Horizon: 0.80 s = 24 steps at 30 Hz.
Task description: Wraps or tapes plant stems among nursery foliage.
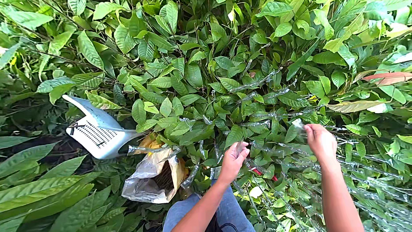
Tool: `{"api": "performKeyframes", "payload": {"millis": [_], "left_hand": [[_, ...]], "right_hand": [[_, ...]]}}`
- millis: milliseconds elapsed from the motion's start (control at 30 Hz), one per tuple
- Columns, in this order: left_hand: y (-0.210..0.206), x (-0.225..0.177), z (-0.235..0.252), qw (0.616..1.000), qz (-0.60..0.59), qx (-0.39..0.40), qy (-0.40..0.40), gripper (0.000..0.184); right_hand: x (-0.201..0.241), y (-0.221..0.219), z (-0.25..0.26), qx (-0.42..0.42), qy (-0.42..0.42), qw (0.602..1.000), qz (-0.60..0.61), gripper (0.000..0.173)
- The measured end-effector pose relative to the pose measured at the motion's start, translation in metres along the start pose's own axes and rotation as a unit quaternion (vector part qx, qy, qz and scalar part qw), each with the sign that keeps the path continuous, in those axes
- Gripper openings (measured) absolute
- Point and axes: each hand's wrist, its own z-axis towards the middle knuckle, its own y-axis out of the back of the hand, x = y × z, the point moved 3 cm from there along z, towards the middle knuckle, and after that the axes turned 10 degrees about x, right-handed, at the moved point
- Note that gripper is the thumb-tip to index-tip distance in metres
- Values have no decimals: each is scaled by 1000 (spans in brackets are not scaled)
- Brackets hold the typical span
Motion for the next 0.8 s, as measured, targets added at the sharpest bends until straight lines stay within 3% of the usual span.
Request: {"api": "performKeyframes", "payload": {"millis": [67,167,567,800], "left_hand": [[0,5,-2,1000,-5,-5,11,23],[-3,11,-3,1000,-6,-8,25,23],[0,14,2,999,-21,-20,30,23],[3,16,6,998,-27,-28,40,21]], "right_hand": [[-18,12,20,16,-72,996,-49,32],[-26,16,39,36,-109,990,-84,30],[-18,9,77,65,-48,982,-172,22],[-25,8,80,57,-48,991,-115,28]]}}
